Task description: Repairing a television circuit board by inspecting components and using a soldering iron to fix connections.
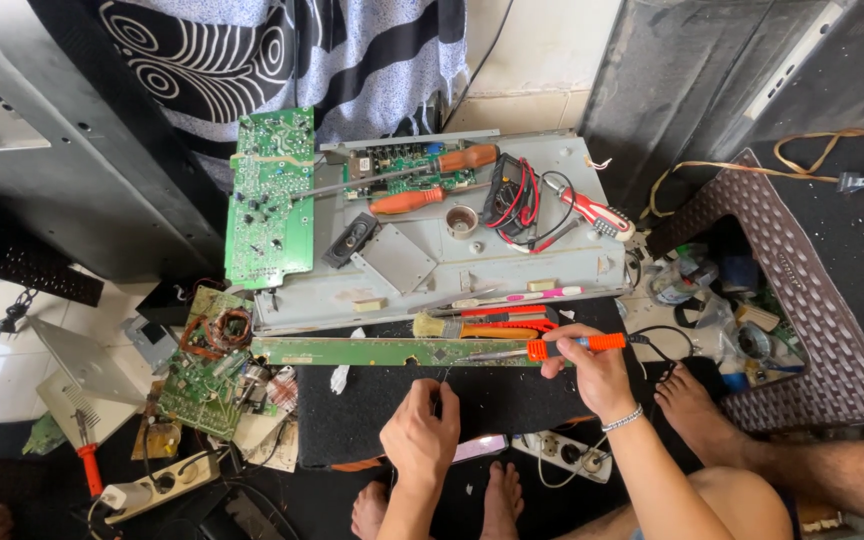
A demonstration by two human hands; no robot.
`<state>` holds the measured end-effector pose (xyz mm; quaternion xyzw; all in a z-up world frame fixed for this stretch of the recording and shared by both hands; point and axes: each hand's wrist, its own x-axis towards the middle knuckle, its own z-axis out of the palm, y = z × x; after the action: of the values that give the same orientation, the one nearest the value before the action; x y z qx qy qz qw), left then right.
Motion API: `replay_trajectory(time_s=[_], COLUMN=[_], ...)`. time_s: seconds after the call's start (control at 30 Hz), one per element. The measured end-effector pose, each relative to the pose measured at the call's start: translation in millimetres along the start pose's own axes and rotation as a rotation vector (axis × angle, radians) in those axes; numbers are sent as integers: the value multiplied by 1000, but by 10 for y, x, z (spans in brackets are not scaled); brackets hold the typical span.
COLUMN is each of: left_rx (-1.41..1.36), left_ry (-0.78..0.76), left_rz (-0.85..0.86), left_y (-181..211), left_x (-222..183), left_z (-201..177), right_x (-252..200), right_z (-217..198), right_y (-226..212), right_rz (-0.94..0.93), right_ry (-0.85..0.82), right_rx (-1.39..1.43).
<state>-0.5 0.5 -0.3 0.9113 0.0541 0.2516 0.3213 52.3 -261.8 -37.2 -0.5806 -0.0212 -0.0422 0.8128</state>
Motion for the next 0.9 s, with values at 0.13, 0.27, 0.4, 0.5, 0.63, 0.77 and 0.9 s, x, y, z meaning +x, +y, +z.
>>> replay_trajectory(time_s=[0.13, 0.27, 0.4, 0.5, 0.63, 0.77, 0.9], left_rx=[1, 6, 14, 21, 19, 17, 17], left_ry=[1, 12, 16, 9, 23, 25, 10], left_rz=[8, 16, 18, 17, 22, 26, 10], left_y=[19, 18, 7, 7, 17, 26, 30], left_x=[10, 7, 6, 3, 7, 10, 12], left_z=[-14, -11, 7, 3, 2, -4, -11], right_x=[-1, -2, 2, 3, -1, 1, 1], right_z=[2, 9, 5, -2, 15, 4, -7], right_y=[2, -7, 0, 5, -13, 1, 13], right_rz=[9, 4, 5, 7, -3, 3, 9], right_ry=[7, -4, -14, -13, -17, -17, -16], right_rx=[4, -5, 0, -7, -6, -2, -3])
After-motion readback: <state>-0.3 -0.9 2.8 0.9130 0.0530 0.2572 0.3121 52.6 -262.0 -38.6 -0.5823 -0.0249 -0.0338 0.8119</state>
